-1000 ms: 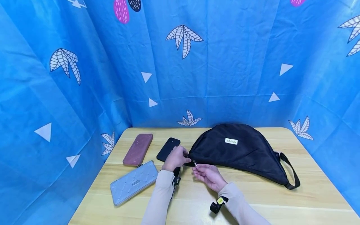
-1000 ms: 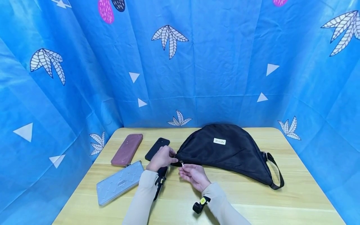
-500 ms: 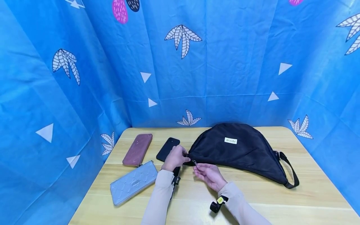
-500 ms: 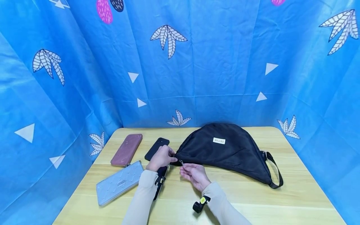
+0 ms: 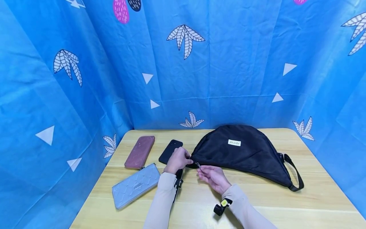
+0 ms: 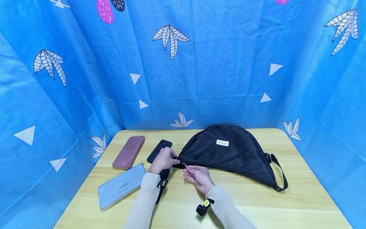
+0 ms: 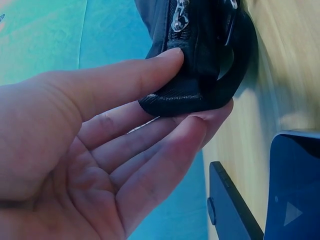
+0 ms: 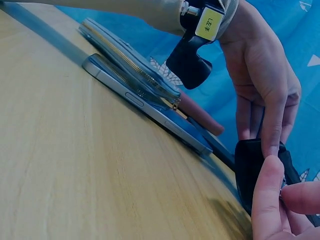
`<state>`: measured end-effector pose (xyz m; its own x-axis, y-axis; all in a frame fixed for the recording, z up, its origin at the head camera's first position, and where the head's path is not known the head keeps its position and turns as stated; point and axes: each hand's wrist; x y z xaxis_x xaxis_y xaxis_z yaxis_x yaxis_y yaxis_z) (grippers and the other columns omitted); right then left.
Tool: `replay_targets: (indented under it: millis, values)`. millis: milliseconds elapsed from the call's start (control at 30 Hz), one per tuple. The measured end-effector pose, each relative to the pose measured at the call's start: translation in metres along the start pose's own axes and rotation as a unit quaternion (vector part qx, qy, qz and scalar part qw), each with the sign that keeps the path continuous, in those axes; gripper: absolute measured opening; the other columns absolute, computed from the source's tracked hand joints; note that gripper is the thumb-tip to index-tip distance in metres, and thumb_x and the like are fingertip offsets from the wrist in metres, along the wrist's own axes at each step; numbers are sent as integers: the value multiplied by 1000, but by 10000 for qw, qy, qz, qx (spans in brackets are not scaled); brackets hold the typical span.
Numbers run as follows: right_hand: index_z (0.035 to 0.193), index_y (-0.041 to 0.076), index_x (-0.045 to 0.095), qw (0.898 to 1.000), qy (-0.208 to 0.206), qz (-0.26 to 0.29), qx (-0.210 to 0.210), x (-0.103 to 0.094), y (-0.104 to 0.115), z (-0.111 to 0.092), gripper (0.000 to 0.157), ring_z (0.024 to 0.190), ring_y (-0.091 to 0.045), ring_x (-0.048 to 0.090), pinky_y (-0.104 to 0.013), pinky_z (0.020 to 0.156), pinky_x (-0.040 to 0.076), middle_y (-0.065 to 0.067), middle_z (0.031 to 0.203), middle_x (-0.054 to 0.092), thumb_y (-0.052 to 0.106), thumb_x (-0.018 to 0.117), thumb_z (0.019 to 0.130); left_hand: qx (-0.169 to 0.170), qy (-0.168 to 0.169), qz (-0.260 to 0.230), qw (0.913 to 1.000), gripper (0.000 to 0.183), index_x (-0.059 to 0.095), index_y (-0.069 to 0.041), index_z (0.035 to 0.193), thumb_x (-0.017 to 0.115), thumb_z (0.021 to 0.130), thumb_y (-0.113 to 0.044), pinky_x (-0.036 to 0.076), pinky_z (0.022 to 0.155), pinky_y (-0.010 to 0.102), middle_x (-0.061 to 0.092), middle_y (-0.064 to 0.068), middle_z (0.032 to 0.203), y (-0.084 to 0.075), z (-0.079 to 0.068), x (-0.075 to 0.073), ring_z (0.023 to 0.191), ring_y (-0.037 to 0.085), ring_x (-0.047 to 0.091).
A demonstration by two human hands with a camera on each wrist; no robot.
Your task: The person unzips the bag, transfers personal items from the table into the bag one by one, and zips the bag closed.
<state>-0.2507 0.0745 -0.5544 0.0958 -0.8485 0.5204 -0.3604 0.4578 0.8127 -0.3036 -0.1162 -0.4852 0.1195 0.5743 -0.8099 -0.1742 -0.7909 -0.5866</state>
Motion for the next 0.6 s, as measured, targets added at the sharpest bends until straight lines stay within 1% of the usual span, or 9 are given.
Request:
replay_targets:
  millis: [100, 300, 400, 500, 600]
  values:
    - [103, 0, 70, 10000, -60, -18, -22, 0, 0, -1, 15, 77, -9, 74, -21, 76, 62, -6, 89, 78, -7, 56, 100, -12, -7, -14, 10000, 14, 81, -9, 92, 88, 83, -16, 58, 69, 29, 78, 6, 95, -1, -1, -1, 75, 12, 66]
    - [103, -1, 70, 9999, -75, -26, -79, -1, 2, 0, 13, 80, -10, 75, -20, 77, 62, -5, 87, 78, -7, 58, 99, -8, -3, -94, 10000, 10, 80, -10, 88, 88, 83, -15, 57, 70, 29, 77, 5, 94, -1, -2, -3, 73, 10, 64]
    - [101, 0, 71, 9999, -88, 9, -86, -2, 3, 0, 14, 81, -10, 75, -21, 77, 62, -5, 87, 78, -6, 58, 99, 23, -3, -159, 9999, 10, 79, -11, 83, 88, 83, -15, 55, 67, 27, 76, 3, 90, 0, -2, -4, 70, 10, 63]
    - [99, 2, 71, 9999, -93, 1, -83, -2, 3, 1, 15, 81, -10, 75, -21, 78, 62, -5, 87, 78, -6, 59, 99, 85, -6, -207, 9997, 12, 77, -11, 78, 88, 82, -14, 52, 64, 26, 74, 2, 84, 2, -3, -4, 67, 11, 61]
    - [98, 3, 72, 9999, -137, -12, -80, -2, 4, 1, 16, 81, -10, 75, -21, 77, 63, -5, 87, 78, -7, 59, 99, 113, -21, -205, 9997, 14, 76, -11, 76, 88, 82, -14, 51, 63, 25, 73, 1, 81, 3, -3, -4, 66, 11, 59]
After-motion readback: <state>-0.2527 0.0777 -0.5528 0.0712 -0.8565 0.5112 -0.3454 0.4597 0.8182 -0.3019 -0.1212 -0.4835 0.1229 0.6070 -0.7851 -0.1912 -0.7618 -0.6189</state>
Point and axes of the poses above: each hand's wrist, its own z-axis towards the middle knuckle, its own x-axis out of the palm, y = z × x
